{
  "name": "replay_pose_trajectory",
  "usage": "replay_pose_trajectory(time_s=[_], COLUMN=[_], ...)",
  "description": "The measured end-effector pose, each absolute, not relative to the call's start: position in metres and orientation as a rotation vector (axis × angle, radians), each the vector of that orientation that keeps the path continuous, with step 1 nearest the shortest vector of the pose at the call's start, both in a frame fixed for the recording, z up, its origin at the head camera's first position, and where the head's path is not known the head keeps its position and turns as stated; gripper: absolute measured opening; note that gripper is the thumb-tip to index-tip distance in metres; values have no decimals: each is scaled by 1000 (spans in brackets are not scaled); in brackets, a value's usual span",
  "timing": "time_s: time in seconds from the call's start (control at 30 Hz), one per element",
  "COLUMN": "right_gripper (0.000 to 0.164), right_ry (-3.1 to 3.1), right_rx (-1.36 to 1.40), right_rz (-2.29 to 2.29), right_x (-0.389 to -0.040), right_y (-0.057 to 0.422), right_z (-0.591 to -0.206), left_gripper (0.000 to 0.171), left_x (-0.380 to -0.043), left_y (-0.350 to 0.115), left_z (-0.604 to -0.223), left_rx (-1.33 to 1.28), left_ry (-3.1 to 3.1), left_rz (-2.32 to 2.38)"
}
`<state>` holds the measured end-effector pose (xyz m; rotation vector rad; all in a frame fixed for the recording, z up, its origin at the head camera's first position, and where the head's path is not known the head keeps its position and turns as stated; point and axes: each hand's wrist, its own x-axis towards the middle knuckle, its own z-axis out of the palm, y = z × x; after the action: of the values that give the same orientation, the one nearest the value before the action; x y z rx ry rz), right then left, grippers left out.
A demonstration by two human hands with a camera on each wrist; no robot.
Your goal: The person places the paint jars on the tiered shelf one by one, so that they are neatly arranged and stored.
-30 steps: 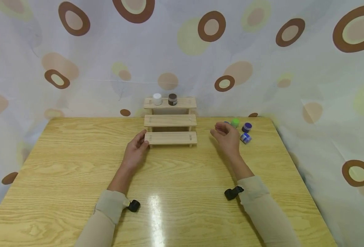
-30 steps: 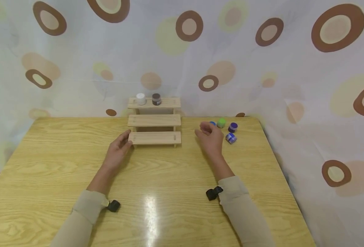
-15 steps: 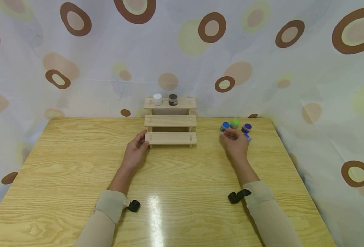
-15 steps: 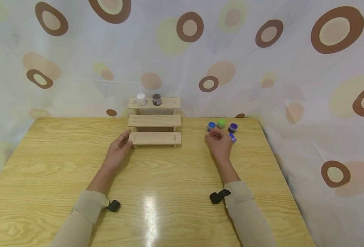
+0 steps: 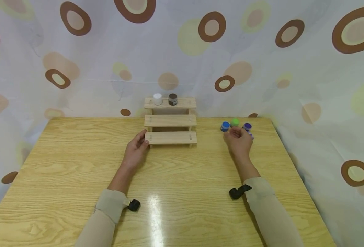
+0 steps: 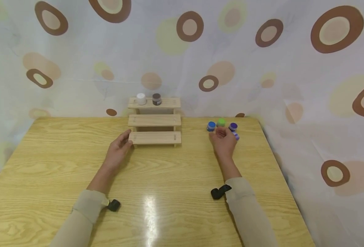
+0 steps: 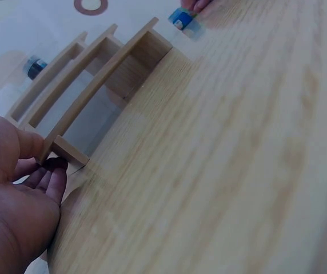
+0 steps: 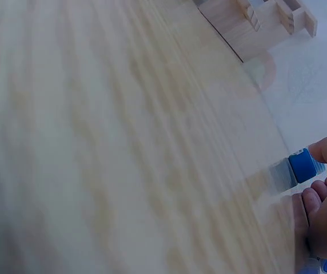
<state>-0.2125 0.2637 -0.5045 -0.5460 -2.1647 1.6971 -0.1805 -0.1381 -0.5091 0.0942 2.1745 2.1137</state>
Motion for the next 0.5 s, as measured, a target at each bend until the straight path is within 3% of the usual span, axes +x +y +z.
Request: replay_pose_trajectory(time_s=[0.5], right_gripper=[52], right_ry=[-2207], right_rx=[-531], right_rz=[1666], right_x=[-226], right_y=[260], right_z=[-506], left_gripper=[57], left_x=[-181], left_y=[-138], left_z=[-509], left_rx=[82], left_ry=[2162], left_rz=[2121])
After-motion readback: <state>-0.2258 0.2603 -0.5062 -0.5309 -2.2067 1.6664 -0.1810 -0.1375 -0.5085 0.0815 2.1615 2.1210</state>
